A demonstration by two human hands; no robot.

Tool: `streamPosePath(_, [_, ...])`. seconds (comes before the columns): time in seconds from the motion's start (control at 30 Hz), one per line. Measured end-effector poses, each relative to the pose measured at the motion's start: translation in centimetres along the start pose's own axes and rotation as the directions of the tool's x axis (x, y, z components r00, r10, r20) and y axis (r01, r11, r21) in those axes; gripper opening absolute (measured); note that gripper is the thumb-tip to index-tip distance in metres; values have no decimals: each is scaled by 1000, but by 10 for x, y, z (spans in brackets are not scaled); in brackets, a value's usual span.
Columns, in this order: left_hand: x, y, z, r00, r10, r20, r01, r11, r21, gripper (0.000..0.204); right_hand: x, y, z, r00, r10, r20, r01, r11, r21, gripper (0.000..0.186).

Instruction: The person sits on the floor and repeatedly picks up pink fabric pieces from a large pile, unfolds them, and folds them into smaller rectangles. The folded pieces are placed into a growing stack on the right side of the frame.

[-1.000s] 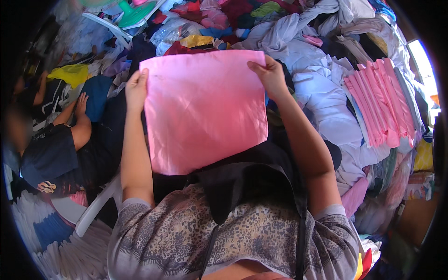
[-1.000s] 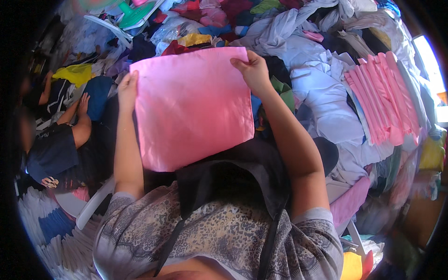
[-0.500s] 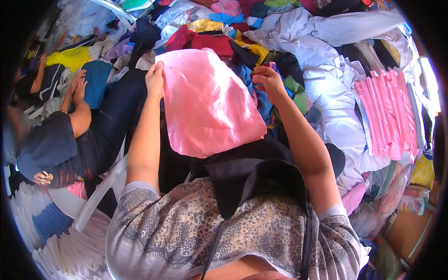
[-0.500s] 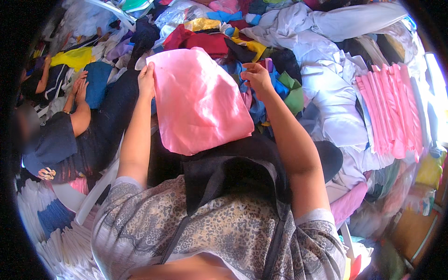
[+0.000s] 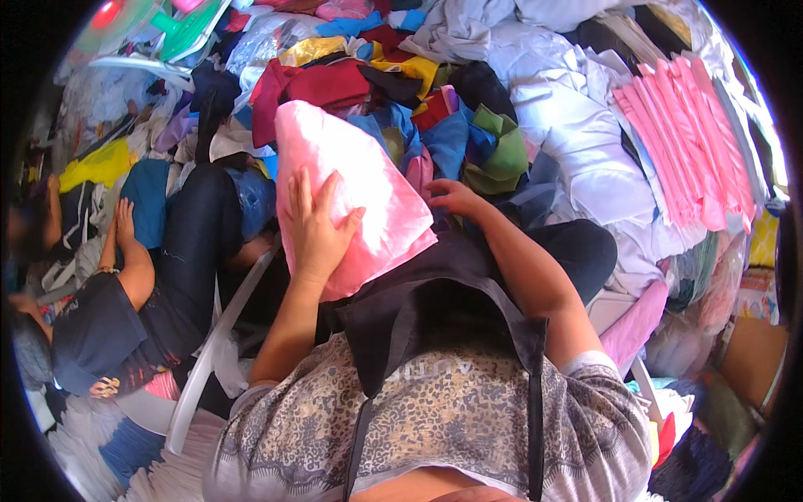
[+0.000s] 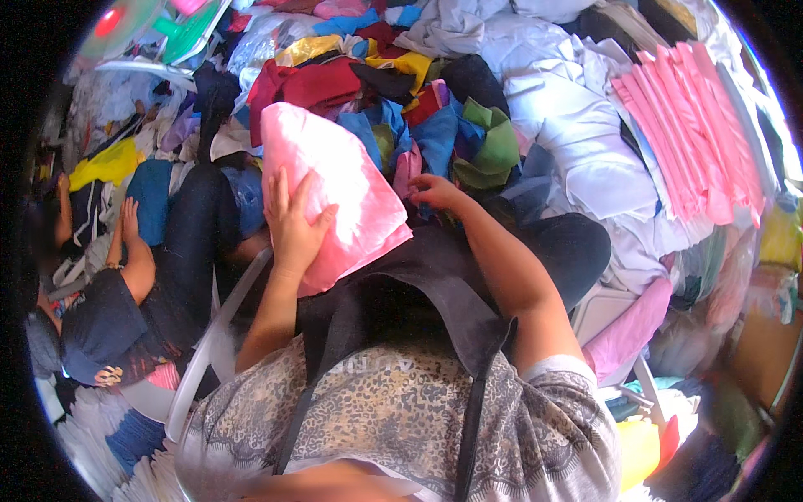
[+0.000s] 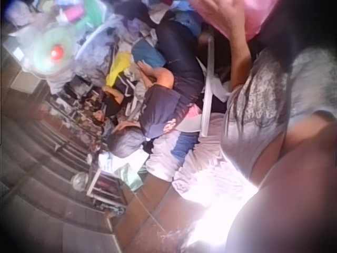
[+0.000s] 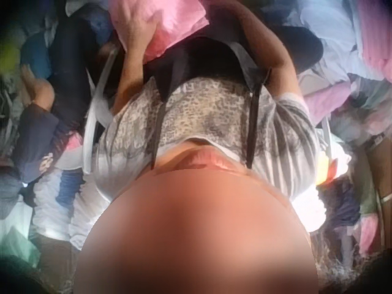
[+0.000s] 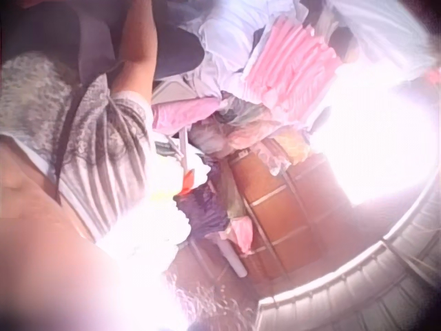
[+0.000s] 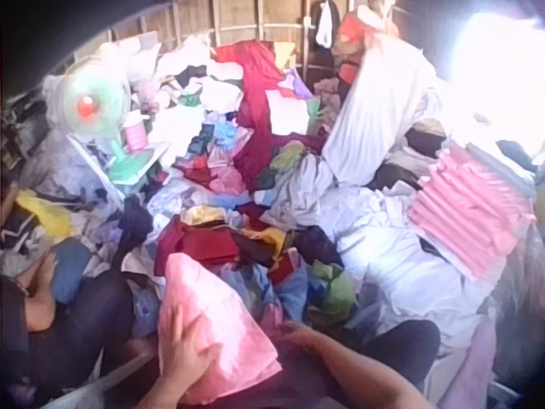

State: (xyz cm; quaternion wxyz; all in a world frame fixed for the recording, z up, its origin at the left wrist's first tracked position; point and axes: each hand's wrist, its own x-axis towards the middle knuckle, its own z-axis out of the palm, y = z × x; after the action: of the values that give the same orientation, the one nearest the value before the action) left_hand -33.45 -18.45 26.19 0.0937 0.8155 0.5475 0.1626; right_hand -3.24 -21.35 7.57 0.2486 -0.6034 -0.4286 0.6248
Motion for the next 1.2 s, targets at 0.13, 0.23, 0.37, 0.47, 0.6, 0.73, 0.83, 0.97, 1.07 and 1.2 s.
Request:
streamPosePath(0.13, [-4,4,-3,1000,13,-5,-12,994,110,69,32,19,9,953,-79,294,168,941,-294,63])
streamPosePath(0.23, [-7,-6,-5,994,96,-48,-91,990,110,71,43,24,-1,962,156,226,58,690,-722,68])
streamPosePath(0.37, [-12,-7,-7,995,95,-23,-93,993,74,67,23,44,-63,902,344,-260,-422,578,-699,66])
streamPosePath(0.47, [-12,1,-6,998,63,-14,-61,995,84,62,6,59,-99,875,331,-354,-485,614,-623,74])
streamPosePath(0.6, [-7,10,-8,999,55,-3,-54,993,108,60,9,64,-98,842,370,-393,-535,670,-515,79])
streamPosePath(0.73, [-1,19,-12,998,60,30,-63,991,118,60,26,73,-72,815,314,-486,-566,611,-554,78])
streamPosePath(0.83, [2,26,-15,996,74,41,-78,990,114,59,35,93,-70,814,219,-538,-556,565,-610,72])
streamPosePath(0.97, [-2,28,-18,998,30,60,-38,990,133,59,41,119,-87,838,174,-517,-508,595,-623,67])
streamPosePath(1.07, [-9,25,-19,998,10,57,-17,992,129,58,44,123,-89,821,158,-548,-515,620,-593,51])
streamPosePath(1.2, [-18,17,-18,998,-33,49,27,992,120,58,47,113,-84,808,199,-554,-525,669,-526,54])
